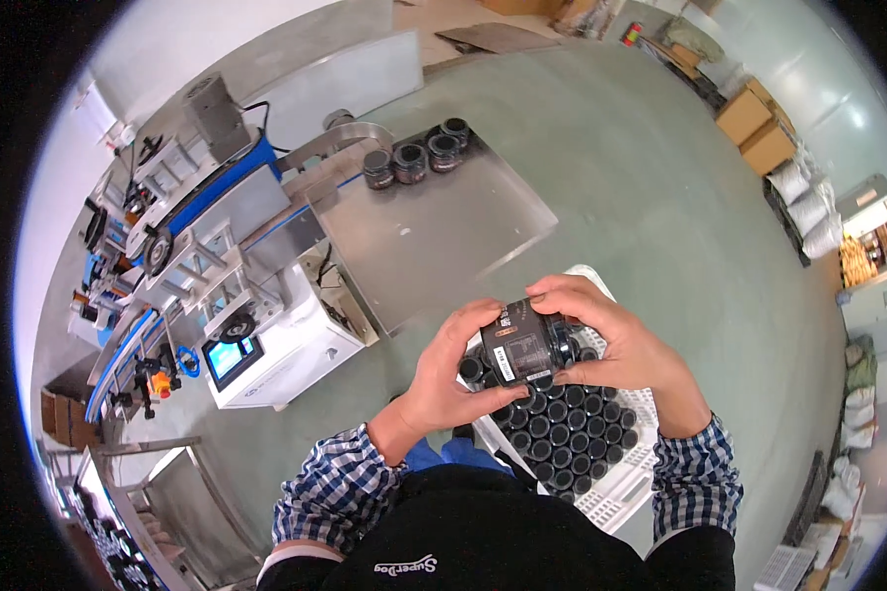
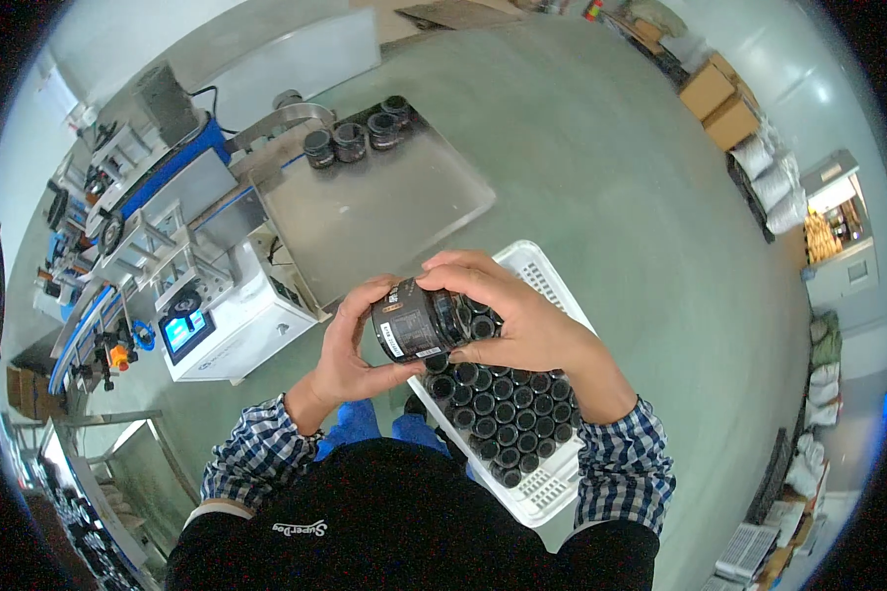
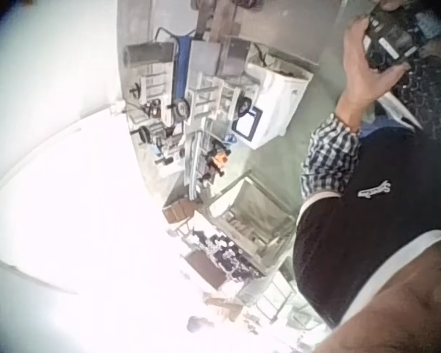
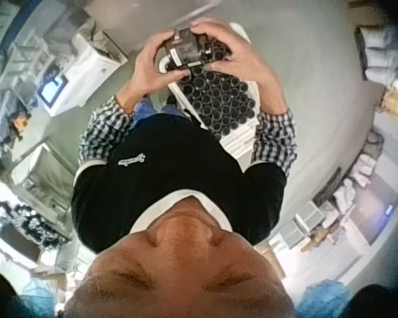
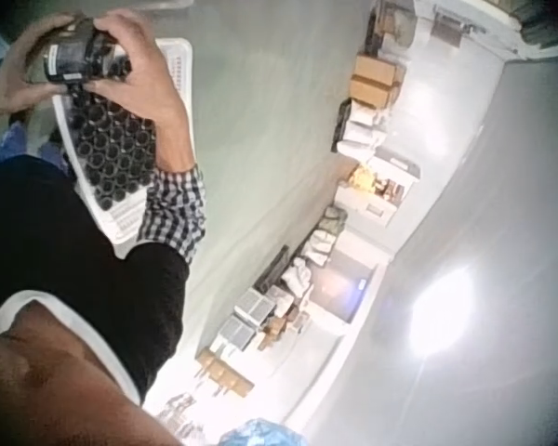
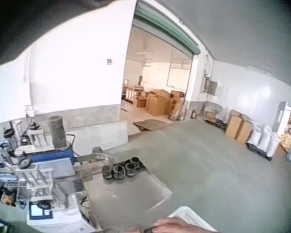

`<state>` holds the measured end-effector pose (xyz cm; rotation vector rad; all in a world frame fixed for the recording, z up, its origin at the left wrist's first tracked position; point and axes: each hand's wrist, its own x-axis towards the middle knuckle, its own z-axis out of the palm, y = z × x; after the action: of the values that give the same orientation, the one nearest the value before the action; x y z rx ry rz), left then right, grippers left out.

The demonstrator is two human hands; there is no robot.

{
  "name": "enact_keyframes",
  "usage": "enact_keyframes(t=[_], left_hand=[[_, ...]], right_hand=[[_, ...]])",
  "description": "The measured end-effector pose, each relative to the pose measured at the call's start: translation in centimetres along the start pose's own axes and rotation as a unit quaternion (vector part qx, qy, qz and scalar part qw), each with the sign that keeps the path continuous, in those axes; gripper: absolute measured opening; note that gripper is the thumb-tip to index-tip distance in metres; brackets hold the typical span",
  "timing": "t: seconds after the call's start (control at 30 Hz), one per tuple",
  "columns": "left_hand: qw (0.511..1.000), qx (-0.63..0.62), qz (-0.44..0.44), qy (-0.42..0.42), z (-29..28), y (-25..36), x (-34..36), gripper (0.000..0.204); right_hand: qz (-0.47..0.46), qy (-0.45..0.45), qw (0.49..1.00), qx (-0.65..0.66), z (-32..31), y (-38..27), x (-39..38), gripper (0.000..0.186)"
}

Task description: Organizing and inspecting black plastic jars on a production line table.

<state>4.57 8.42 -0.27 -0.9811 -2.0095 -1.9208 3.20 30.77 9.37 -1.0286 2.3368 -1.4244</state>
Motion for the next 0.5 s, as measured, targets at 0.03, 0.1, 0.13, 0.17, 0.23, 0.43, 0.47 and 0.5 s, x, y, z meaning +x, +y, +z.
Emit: enact_keyframes(t=[0.03, 0.1, 0.13, 0.17, 0.23, 0.43, 0.47, 0.5], left_hand=[[1.000, -0.009, 0.000, -0.014, 0.7, -0.4, 0.2, 0.082], [0.997, -0.038, -0.056, -0.044, 2.1, -1.2, 0.4, 0.084], [0.990, -0.055, -0.112, -0.067, 2.8, -1.6, 0.4, 0.086], [0.988, -0.062, -0.116, -0.077, 3.3, -1.9, 0.3, 0.086], [0.967, -0.035, -0.238, -0.084, 4.1, -2.5, 0.0, 0.089], [0.943, -0.034, -0.290, -0.159, 5.5, -6.9, -3.8, 0.056], [0.922, -0.045, -0.353, -0.150, 5.4, -7.2, -5.1, 0.048], [0.896, -0.058, -0.417, -0.142, 5.2, -7.6, -6.7, 0.039]], right_hand=[[0.020, 0.009, 1.000, 0.000, -0.2, 0.5, -0.9, 0.071], [0.051, 0.034, 0.998, 0.004, -0.4, 1.7, -2.5, 0.071], [0.071, 0.050, 0.996, 0.010, -0.5, 2.6, -3.5, 0.071], [0.102, 0.064, 0.993, -0.003, -0.5, 3.6, -4.3, 0.072], [0.235, 0.119, 0.965, 0.010, -0.1, 6.7, -6.6, 0.069], [0.485, 0.282, 0.826, -0.058, 0.5, 25.8, -20.0, 0.075], [0.543, 0.316, 0.775, -0.072, 1.1, 28.3, -21.1, 0.077], [0.599, 0.347, 0.717, -0.085, 2.0, 30.2, -22.1, 0.079]])
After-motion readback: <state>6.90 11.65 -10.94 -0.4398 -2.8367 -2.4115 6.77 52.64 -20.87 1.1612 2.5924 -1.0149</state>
